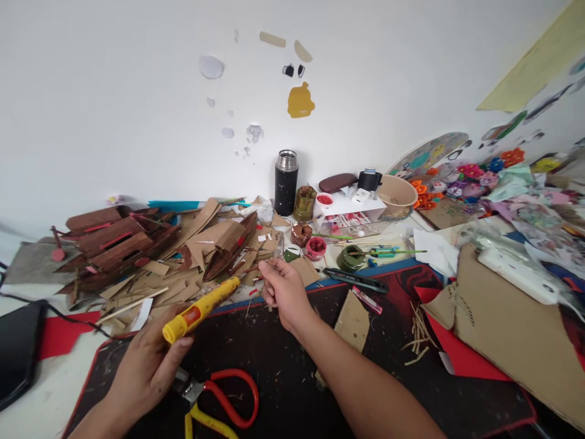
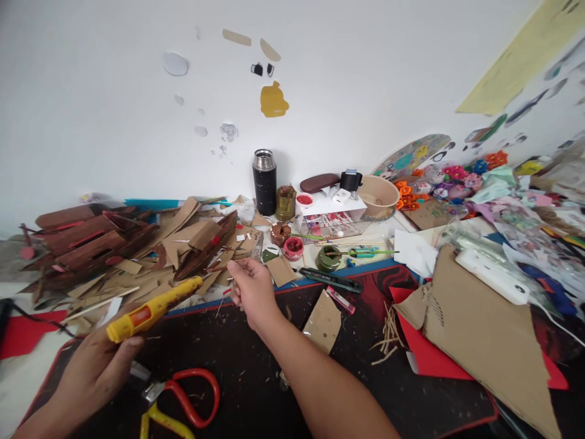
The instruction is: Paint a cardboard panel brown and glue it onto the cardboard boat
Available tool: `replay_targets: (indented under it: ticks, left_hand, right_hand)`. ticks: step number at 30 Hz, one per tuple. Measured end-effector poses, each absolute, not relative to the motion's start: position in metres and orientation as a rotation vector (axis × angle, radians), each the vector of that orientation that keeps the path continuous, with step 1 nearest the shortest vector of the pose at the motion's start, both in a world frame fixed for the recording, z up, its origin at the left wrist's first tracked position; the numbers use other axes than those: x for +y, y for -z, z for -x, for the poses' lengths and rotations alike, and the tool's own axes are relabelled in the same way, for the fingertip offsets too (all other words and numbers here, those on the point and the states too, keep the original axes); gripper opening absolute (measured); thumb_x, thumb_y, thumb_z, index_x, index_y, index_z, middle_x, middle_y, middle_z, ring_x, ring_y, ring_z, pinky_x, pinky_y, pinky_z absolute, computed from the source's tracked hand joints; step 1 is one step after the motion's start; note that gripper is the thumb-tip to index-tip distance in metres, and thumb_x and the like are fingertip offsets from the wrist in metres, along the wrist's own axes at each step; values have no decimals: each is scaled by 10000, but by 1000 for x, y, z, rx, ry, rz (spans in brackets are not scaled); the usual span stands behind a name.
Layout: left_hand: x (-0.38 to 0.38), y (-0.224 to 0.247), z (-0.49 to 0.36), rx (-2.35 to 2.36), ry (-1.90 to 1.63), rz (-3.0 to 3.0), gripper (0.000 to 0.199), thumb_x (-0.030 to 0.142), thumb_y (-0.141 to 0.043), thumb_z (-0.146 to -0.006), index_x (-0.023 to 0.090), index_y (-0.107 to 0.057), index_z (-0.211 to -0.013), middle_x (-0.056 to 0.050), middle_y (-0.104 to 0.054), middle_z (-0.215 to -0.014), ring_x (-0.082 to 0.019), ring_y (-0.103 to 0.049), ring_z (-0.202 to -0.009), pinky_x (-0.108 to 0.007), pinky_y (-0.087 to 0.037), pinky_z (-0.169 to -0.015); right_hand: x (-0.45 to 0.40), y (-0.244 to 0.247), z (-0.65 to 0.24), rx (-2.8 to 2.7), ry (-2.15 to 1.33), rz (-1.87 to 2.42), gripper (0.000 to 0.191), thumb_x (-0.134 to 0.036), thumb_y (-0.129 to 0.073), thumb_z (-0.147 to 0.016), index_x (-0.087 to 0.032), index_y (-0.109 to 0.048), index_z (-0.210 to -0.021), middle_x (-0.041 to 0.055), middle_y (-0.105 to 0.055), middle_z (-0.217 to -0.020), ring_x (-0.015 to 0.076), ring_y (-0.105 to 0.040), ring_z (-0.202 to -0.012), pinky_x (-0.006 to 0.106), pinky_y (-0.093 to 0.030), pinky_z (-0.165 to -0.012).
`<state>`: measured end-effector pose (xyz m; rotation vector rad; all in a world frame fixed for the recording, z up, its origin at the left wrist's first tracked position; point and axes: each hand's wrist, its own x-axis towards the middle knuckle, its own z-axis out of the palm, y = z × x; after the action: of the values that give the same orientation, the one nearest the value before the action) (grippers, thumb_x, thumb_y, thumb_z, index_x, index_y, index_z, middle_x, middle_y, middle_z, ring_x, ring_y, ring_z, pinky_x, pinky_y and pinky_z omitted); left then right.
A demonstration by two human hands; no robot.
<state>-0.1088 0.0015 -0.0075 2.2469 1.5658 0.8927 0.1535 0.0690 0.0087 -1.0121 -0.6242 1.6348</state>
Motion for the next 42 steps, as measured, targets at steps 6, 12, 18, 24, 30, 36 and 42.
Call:
replay_targets:
  ticks: [6,12,18,24,30,36,42]
  left_hand:
    - [0,10,111,1564,-888,-2265,362,508,-582,-964,234,-719,-1157,-111,-832,-1056,-317,-811,-903,-350,-658,-763]
    - [0,3,106,1544,-890,-2261,340,501,-585,-957,250,-703,-1153,-113,-824,-1026,-308,-807,-868,-342,-647,-758]
    - [-7,-1,90,1645,-970,-2126,368,538,-523,-977,252,-675,-1154,-116,-805,-1049,-320,-788,-930,-378,-625,-835]
    - [-4,-1,92,1630,-986,-2183,347,527,-543,-961,254,-680,-1127,-106,-808,-998,-309,-792,-883,-362,-628,-811]
    - [-2,-1,96,1618,-1000,-2181,342,531,-564,-942,261,-699,-1104,-96,-805,-957,-291,-782,-802,-341,-626,-742]
    - [-4,2,94,1642,-1024,-2126,365,558,-542,-935,271,-691,-1106,-101,-802,-951,-300,-780,-818,-360,-624,-764]
    - [-7,1,88,1681,-1054,-2093,378,551,-509,-962,260,-678,-1134,-116,-798,-1034,-306,-772,-899,-371,-608,-796]
  right_hand:
    - [69,-9,-154,-626,-1638,1013,413,-522,-856,-718,-220,-580,-770,-128,-407,-466,54,-292,-360,200,-178,-351]
    - [68,-9,-154,-624,-1672,998,417,-522,-851,-728,-224,-561,-762,-129,-403,-467,52,-288,-354,203,-163,-350]
    - [68,-8,-154,-620,-1690,997,458,-551,-865,-713,-224,-550,-768,-132,-394,-477,55,-306,-359,204,-154,-350]
    - [68,-8,-156,-621,-1726,999,510,-592,-880,-690,-218,-543,-770,-140,-400,-460,45,-308,-339,194,-169,-350]
    - [68,-7,-156,-618,-1728,989,532,-587,-885,-698,-221,-500,-733,-141,-389,-454,42,-316,-338,194,-164,-357]
    - [68,-6,-157,-613,-1756,995,551,-585,-892,-699,-226,-475,-735,-138,-395,-464,43,-310,-352,194,-155,-368]
    - [68,-7,-158,-614,-1763,1007,538,-585,-891,-698,-221,-499,-749,-140,-389,-464,41,-298,-353,196,-149,-372]
